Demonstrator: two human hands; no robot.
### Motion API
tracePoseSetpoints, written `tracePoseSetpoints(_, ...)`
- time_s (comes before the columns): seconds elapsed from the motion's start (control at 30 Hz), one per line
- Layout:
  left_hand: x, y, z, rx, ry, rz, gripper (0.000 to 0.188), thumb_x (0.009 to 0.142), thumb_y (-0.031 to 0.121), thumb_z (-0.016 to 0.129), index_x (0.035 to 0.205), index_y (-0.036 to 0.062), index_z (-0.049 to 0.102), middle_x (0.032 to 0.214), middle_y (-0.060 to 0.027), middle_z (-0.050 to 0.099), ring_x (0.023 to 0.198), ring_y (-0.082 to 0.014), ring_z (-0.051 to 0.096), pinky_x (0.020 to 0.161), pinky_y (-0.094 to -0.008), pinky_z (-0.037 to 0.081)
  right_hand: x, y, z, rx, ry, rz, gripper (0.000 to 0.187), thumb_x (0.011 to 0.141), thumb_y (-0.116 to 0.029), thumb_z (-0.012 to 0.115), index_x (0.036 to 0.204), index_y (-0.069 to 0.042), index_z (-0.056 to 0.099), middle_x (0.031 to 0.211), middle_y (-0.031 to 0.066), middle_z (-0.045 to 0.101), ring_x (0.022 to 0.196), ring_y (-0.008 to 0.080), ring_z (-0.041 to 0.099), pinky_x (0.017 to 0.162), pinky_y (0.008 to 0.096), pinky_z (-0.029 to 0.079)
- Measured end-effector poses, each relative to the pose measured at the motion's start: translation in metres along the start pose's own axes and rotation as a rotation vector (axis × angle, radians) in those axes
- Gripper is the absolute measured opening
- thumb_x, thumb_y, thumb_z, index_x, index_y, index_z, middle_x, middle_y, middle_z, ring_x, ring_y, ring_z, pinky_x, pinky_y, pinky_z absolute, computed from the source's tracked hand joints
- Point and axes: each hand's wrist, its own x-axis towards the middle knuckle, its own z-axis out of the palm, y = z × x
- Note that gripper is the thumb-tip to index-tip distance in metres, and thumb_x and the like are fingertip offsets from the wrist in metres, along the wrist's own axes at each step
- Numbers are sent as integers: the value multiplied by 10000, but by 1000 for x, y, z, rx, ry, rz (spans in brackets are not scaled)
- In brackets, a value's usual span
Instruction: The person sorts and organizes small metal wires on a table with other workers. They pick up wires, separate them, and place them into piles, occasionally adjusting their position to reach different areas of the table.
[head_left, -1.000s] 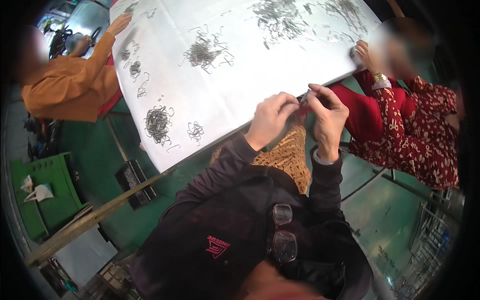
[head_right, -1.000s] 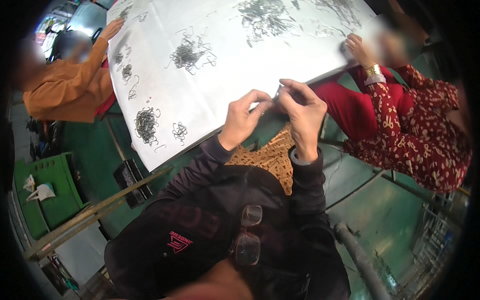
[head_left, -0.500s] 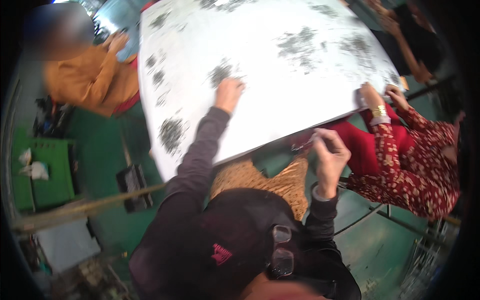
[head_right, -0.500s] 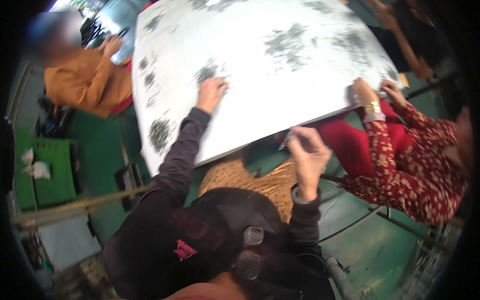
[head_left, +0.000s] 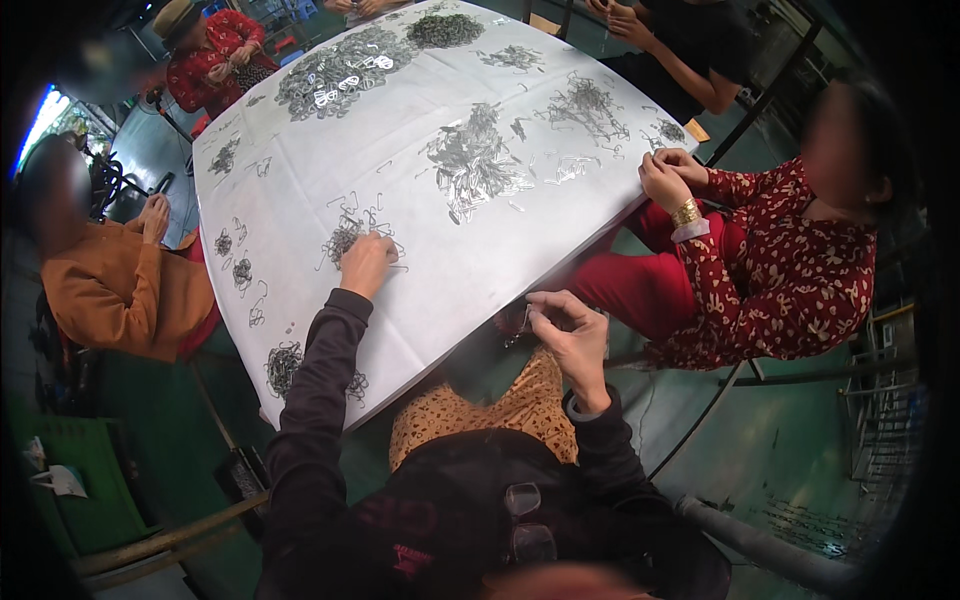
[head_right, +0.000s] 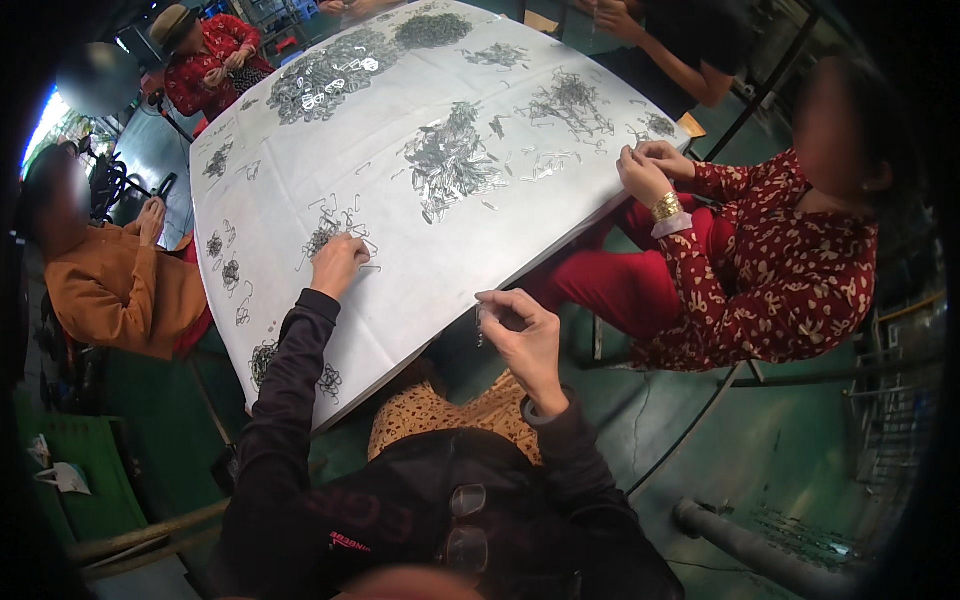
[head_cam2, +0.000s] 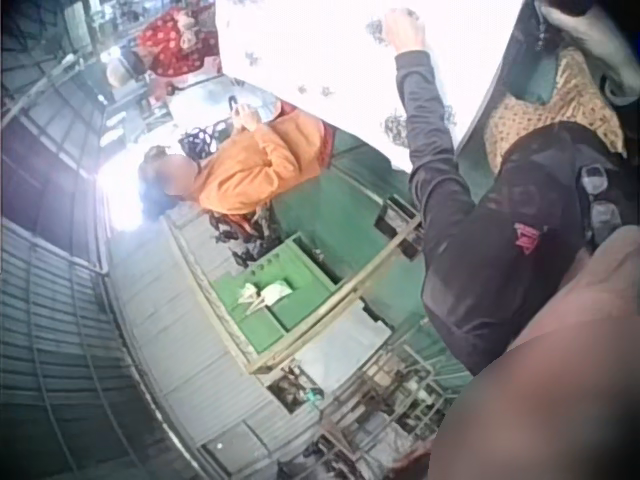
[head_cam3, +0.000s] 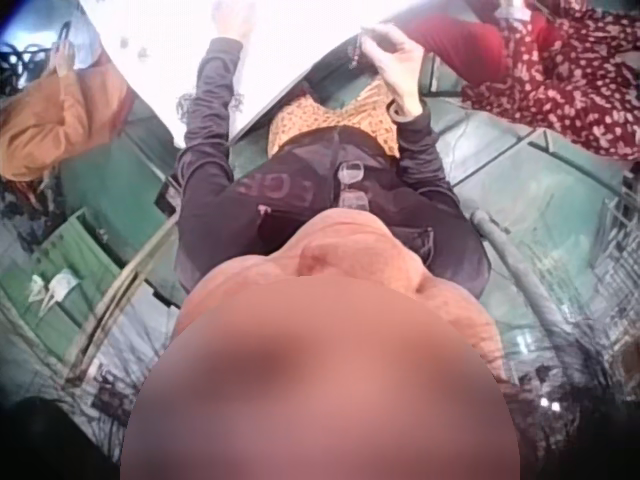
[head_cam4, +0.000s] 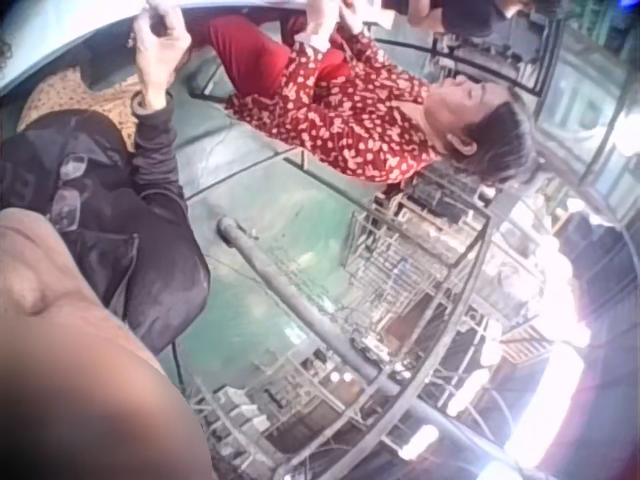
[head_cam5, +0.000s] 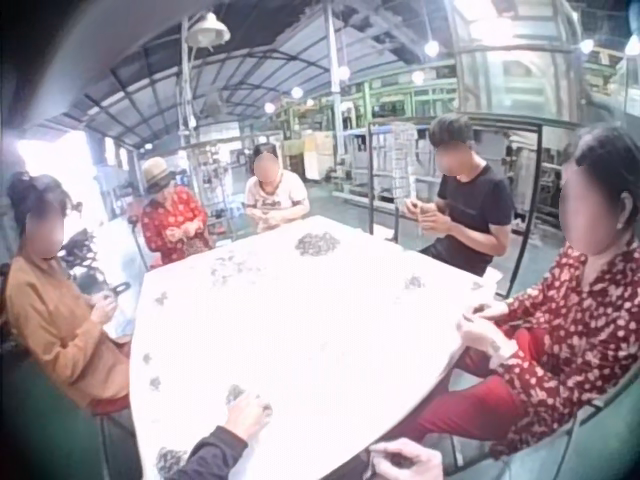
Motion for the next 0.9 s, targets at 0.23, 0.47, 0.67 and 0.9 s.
tracePoseSetpoints(0.23,-13,87,-27,-792,-105,-71,104,927,40,533,1015,31,588,826,-63,634,681,-108,599,532,-251,514,-11,5,-3,-23,43,37,170,798,35,666,963,19,702,817,9,661,744,45,589,676,187,469)
tracePoseSetpoints(0.47,-59,174,-62,-1384,-311,-81,99,897,44,619,971,-20,622,910,-50,644,838,-99,612,751,-242,504,-9,18,-1,-54,29,5,155,798,61,670,947,29,700,864,24,662,794,78,594,728,204,470)
tracePoseSetpoints(0.67,-65,191,-54,-1130,-55,165,82,863,57,648,929,15,624,937,-63,585,854,-168,589,776,-289,474,-10,17,-2,-52,82,-19,126,792,74,670,912,42,685,855,14,659,765,67,576,706,194,462)
tracePoseSetpoints(0.9,-77,200,-40,-1193,43,25,92,863,14,632,950,-12,616,932,-83,632,861,-172,625,774,-286,495,-13,22,1,-72,27,-103,180,802,101,655,970,42,678,880,43,653,813,94,594,744,212,471)
